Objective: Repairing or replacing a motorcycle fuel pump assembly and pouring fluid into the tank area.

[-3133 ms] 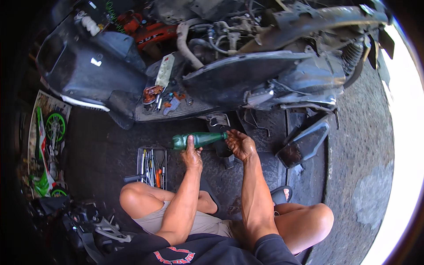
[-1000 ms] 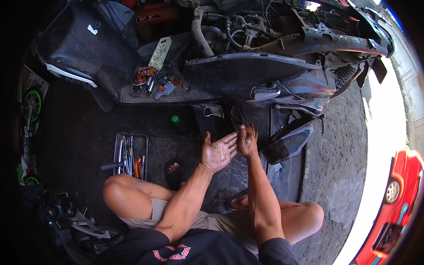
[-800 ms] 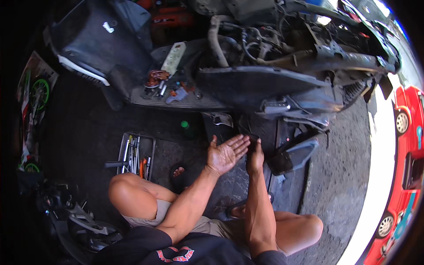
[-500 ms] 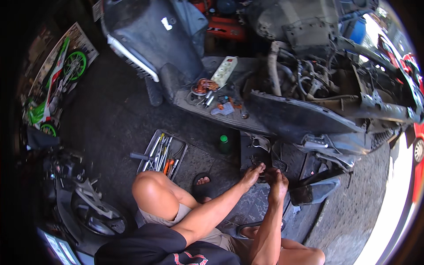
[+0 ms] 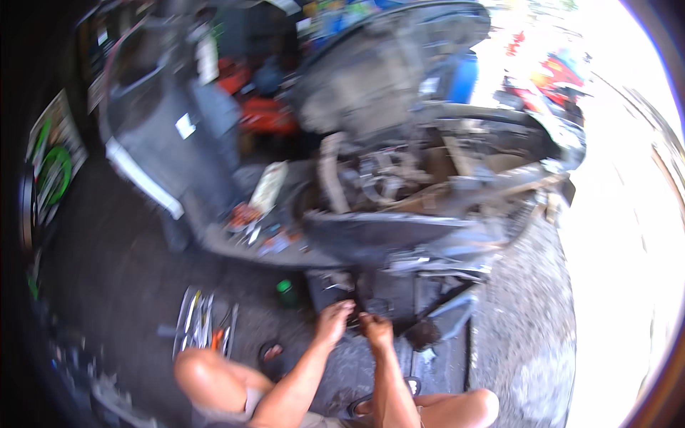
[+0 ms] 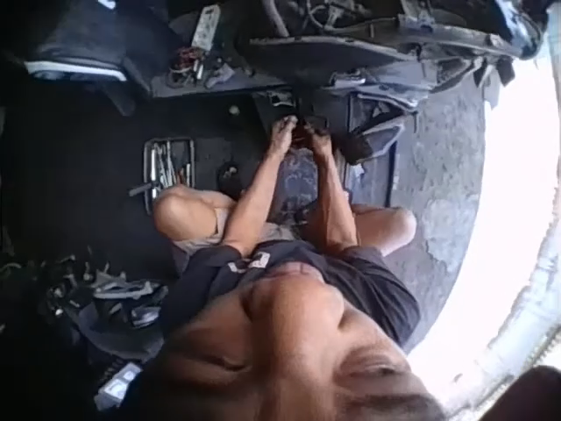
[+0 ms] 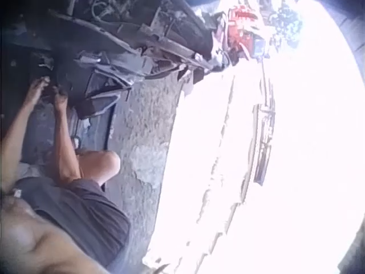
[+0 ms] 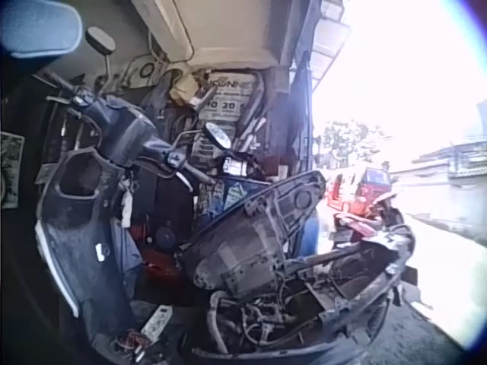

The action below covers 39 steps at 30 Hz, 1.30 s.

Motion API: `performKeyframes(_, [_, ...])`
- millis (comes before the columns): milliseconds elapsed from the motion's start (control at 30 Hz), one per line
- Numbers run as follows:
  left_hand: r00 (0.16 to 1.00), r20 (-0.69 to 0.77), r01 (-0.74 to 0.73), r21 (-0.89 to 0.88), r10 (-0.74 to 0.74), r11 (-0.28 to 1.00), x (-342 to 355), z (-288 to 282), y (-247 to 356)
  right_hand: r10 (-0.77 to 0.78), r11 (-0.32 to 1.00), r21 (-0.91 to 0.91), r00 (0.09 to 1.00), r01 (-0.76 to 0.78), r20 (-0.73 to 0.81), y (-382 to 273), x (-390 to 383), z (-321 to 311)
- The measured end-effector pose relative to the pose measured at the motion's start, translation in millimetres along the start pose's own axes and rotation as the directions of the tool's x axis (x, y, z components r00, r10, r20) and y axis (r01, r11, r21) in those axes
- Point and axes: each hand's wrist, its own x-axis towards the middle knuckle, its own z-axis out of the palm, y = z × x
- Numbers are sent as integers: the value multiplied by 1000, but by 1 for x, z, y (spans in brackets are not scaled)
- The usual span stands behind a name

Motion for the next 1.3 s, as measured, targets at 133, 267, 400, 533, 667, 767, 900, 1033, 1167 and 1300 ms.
performKeyframes(133, [994,-4,105,41,-105,994,0,14,-4,160,769,545,926,-334,342,-2,-2,-17])
performKeyframes(267, [985,152,85,-34,-78,996,-9,46,8,-102,953,-291,994,88,-32,54,22,-47])
performKeyframes(400, [985,153,69,72,-79,995,-7,40,-23,-202,926,-329,979,188,-9,42,12,-39])
performKeyframes(533, [973,85,144,506,-215,850,-5,21,-24,-75,992,-101,997,73,-23,11,15,-36])
performKeyframes(667, [974,-138,224,432,-181,874,-14,29,-8,99,755,605,956,-253,277,-3,12,-37])
performKeyframes(767, [952,211,221,22,-221,975,-5,37,-13,74,971,220,991,-98,111,22,27,-45])
performKeyframes(900, [987,119,83,208,-109,975,-6,30,1,-11,999,-50,995,6,-102,14,7,-34])
performKeyframes(1033, [976,182,68,267,-119,961,-16,29,24,-239,878,-419,970,231,35,30,23,-41])
performKeyframes(1167, [985,-36,164,498,-169,852,-20,28,10,43,928,364,994,-78,103,-5,17,-41])
performKeyframes(1300, [985,155,-21,554,-78,832,-8,31,-7,-446,829,-373,895,417,11,36,44,-62])
